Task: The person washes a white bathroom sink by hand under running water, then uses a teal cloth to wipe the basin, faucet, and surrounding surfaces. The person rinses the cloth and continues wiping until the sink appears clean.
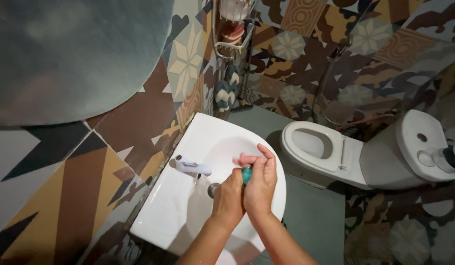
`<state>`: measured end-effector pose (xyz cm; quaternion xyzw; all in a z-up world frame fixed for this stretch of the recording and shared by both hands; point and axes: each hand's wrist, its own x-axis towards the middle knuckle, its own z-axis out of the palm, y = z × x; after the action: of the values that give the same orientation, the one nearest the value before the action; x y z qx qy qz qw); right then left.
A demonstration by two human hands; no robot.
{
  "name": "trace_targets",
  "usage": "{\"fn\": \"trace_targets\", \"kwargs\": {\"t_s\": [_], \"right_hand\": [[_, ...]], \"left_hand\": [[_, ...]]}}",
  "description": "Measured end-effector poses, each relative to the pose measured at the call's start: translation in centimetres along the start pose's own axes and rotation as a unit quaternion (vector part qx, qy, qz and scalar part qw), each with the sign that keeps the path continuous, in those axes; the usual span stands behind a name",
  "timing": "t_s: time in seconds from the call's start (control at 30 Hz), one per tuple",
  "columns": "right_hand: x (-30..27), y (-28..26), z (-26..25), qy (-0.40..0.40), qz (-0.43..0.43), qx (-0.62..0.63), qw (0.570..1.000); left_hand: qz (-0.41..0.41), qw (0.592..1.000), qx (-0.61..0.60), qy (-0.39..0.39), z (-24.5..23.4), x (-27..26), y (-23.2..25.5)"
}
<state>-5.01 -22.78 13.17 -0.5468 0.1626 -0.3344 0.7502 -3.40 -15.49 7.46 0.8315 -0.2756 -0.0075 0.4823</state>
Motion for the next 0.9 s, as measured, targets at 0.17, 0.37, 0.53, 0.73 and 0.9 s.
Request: {"fn": "trace_targets", "kwargs": {"t_s": [0.17, 0.37, 0.53, 0.73, 0.9], "right_hand": [[1.5, 1.7, -0.6, -0.010, 0.064, 0.157, 0.986], [3.3, 4.0, -2.0, -0.151, 0.179, 0.213, 0.949], [5.1, 5.0, -2.3, -0.259, 0.268, 0.118, 0.920], [5.4, 5.2, -3.8, -0.383, 0.245, -0.020, 0.890], [6.5, 6.7, -5.5, -0.223, 0.211, 0.014, 0.952]], "left_hand": [[-0.034, 0.999, -0.034, -0.011, 0.1, 1.5, -1.4], [-0.175, 0.973, -0.039, -0.143, -0.4, 3.0, -3.2], [-0.258, 0.919, -0.144, -0.261, -1.1, 3.7, -4.8], [-0.183, 0.848, -0.358, -0.346, -0.4, 3.5, -6.0], [-0.274, 0.865, -0.286, -0.308, 0.3, 3.5, -6.8]]}}
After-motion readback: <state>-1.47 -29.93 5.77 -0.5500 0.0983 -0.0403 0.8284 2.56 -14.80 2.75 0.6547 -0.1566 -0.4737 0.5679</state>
